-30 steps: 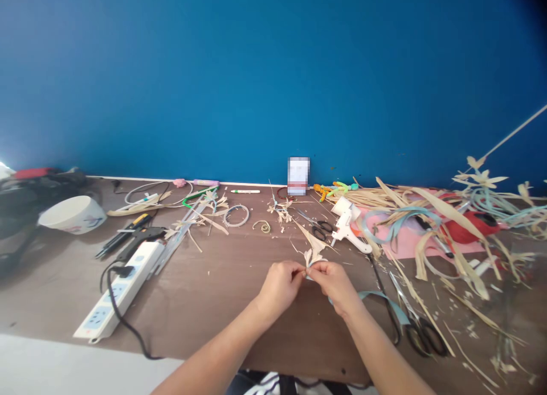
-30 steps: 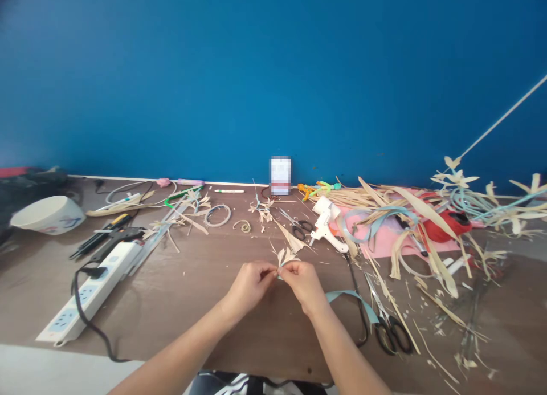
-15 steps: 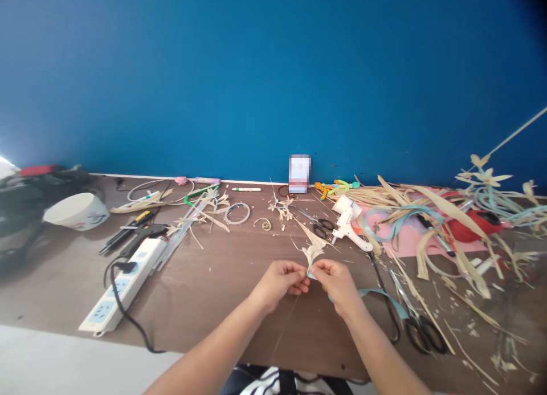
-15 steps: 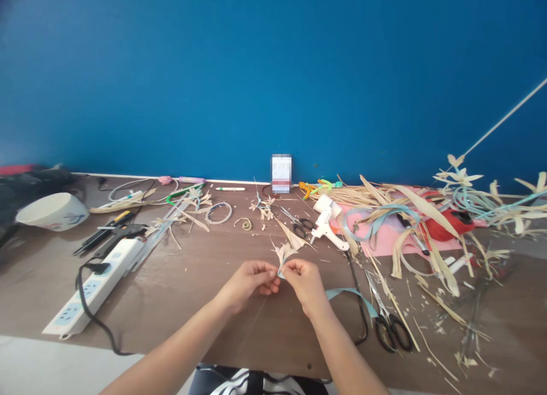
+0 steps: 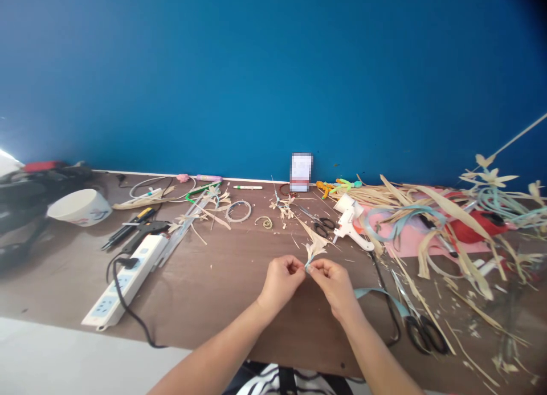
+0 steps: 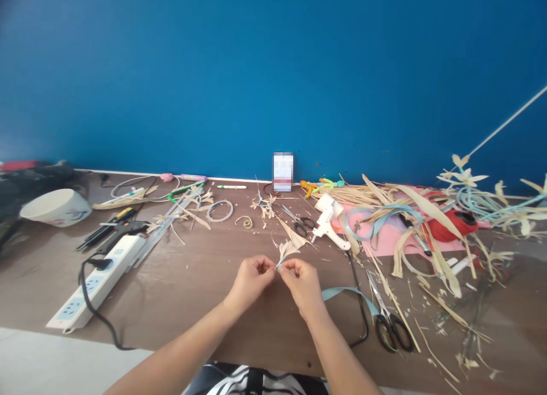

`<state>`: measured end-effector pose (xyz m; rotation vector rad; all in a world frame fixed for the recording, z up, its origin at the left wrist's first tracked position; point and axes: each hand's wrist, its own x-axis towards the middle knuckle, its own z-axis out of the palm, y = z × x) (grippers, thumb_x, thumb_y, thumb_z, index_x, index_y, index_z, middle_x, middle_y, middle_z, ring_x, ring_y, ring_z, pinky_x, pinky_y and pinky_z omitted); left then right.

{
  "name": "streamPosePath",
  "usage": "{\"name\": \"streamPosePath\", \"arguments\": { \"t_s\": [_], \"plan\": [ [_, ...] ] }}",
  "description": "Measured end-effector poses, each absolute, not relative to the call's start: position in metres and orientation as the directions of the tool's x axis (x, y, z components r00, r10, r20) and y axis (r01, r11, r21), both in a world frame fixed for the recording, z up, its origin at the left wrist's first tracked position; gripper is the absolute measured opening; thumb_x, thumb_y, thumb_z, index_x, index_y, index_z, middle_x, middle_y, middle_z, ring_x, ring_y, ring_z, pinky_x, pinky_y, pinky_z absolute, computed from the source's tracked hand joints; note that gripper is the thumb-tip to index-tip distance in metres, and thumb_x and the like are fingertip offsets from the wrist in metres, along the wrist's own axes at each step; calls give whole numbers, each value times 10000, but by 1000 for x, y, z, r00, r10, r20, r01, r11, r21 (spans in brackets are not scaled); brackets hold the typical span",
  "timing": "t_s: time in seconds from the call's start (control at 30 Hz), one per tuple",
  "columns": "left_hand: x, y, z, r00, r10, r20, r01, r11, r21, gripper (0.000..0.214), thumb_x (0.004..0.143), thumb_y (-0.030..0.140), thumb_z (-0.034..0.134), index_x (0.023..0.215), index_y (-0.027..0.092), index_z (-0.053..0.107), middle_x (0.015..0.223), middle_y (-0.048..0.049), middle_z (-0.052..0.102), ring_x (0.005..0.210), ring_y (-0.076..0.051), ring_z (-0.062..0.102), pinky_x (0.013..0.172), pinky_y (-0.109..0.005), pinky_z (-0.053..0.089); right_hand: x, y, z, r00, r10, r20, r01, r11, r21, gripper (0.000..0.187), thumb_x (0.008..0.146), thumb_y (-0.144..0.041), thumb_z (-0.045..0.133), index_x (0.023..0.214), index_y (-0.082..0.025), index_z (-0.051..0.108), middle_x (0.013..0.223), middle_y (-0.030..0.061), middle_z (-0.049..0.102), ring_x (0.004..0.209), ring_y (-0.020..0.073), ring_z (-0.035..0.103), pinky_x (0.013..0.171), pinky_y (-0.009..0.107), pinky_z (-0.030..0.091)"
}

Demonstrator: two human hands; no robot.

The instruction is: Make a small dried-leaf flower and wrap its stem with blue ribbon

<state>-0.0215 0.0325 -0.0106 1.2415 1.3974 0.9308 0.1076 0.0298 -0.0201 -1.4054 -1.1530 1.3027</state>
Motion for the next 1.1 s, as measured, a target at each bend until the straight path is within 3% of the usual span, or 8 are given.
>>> {"name": "streamPosePath", "arguments": {
  "t_s": [0.2,0.47,0.57,0.63,0.73,0.83,0.93,1.1],
  "plan": [
    [-23,29,-1,79,995,59,574,-93,814,115,669,157,494,606,164,590,556,-8,570,526,-114,490,527,-214,348,105,28,-21,45,978,-202,10,-203,-979,201,631,-346,632,590,-151,600,441,-64,388,421,63,269,411,210,190],
    [-19,29,-7,293,910,295,828,-395,398,200,774,169,428,645,171,581,637,-56,578,572,-135,497,517,-225,317,98,28,-21,76,942,-326,-170,-310,-935,256,586,-399,628,562,-188,485,403,-105,274,353,43,172,355,204,109],
    [-18,30,-6,341,896,285,807,-434,401,202,784,164,421,669,164,588,660,-70,583,599,-151,508,541,-241,337,98,28,-21,82,931,-355,-233,-328,-915,273,585,-398,617,553,-204,429,400,-123,216,348,38,142,353,198,108],
    [-19,30,-3,335,907,256,761,-421,493,202,781,158,421,693,163,602,689,-78,595,625,-160,519,575,-258,363,99,29,-21,86,930,-357,-260,-326,-909,285,581,-394,622,551,-207,408,401,-130,197,347,34,126,355,196,109],
    [-21,33,3,278,953,124,578,-269,770,172,760,169,457,784,168,628,739,-70,623,661,-154,544,625,-266,402,102,30,-20,80,933,-351,-275,-318,-907,282,574,-387,635,562,-201,423,399,-134,199,348,28,115,359,195,101],
    [-24,37,9,274,941,-200,237,135,962,174,733,225,498,837,140,609,686,-41,622,580,-119,552,567,-241,426,105,31,-19,48,938,-343,-268,-318,-909,278,559,-378,657,570,-190,453,389,-127,252,342,23,130,362,197,88],
    [-27,41,11,327,837,-438,12,460,888,164,693,280,547,736,124,570,606,-10,597,466,-77,519,464,-197,393,108,32,-20,4,946,-324,-252,-313,-916,266,560,-368,669,569,-177,484,381,-116,299,341,24,159,367,198,89],
    [-32,44,6,421,741,-523,-120,617,778,186,623,293,618,655,118,563,515,14,568,360,-37,444,365,-154,303,112,32,-20,-48,958,-283,-232,-286,-930,241,584,-348,679,592,-153,536,435,-80,412,365,25,202,387,202,106]
  ]
}}
